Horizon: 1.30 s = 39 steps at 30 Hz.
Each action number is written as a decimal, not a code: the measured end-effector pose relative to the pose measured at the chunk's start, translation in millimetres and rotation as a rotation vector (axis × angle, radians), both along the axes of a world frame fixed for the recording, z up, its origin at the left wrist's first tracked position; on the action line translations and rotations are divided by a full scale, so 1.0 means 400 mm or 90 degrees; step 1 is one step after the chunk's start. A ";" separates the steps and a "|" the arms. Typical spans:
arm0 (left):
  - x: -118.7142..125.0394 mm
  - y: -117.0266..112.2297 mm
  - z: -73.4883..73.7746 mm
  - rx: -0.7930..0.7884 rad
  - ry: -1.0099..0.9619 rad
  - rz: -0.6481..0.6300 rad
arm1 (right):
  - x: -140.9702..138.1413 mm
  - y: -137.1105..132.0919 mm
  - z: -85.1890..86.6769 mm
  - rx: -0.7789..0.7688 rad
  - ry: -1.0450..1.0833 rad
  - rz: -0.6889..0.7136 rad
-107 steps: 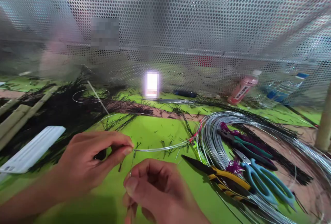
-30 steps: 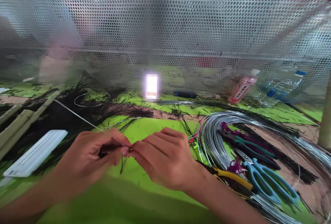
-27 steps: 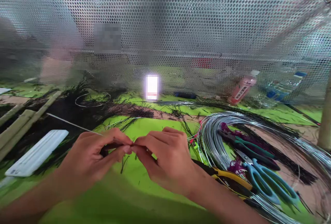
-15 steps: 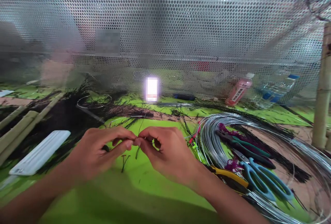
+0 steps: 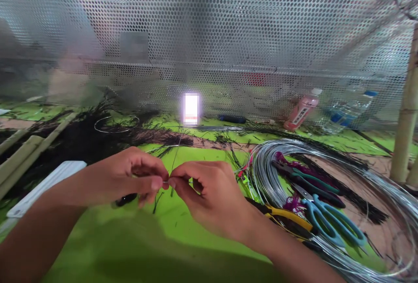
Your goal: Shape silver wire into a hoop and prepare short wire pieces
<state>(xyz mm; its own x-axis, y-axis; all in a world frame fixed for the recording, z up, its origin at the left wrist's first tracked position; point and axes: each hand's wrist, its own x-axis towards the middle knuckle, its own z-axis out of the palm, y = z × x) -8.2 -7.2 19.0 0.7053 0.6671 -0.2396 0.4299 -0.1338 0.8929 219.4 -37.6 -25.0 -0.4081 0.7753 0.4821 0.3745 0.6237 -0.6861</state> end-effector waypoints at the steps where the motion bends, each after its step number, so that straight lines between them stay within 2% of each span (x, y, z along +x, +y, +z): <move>1: 0.004 -0.005 -0.001 0.027 0.012 0.019 | 0.000 -0.001 -0.001 -0.008 -0.004 -0.008; 3: 0.016 -0.019 -0.008 0.123 0.037 0.065 | 0.000 -0.004 -0.001 -0.030 -0.006 -0.017; 5: 0.028 -0.035 -0.022 0.269 0.054 0.097 | 0.002 -0.006 0.005 -0.071 0.006 -0.015; 8: 0.038 -0.054 -0.047 0.530 0.083 0.094 | 0.006 -0.008 0.021 -0.162 0.039 -0.004; 10: 0.038 -0.063 -0.055 0.621 0.093 0.087 | 0.009 -0.008 0.031 -0.217 0.055 -0.001; 13: 0.035 -0.072 -0.051 0.572 0.086 0.083 | 0.007 -0.010 0.038 -0.249 0.061 -0.013; 16: 0.034 -0.074 -0.044 0.501 0.078 0.087 | 0.001 -0.014 0.031 -0.189 0.046 -0.046; 18: 0.034 -0.071 -0.046 0.485 0.071 0.089 | 0.000 -0.015 0.021 -0.093 0.031 -0.064; 24: 0.022 -0.063 -0.054 0.382 0.032 0.090 | 0.037 -0.012 -0.005 0.295 -0.092 -0.092; 29: 0.024 -0.057 -0.043 0.344 0.034 0.098 | 0.059 0.001 -0.032 0.467 -0.157 -0.029; 34: 0.025 -0.059 -0.046 0.349 0.057 0.089 | 0.052 0.009 -0.032 0.515 -0.162 -0.025; 39: 0.018 -0.067 -0.048 0.364 0.090 0.062 | 0.059 -0.011 -0.005 0.462 -0.267 -0.032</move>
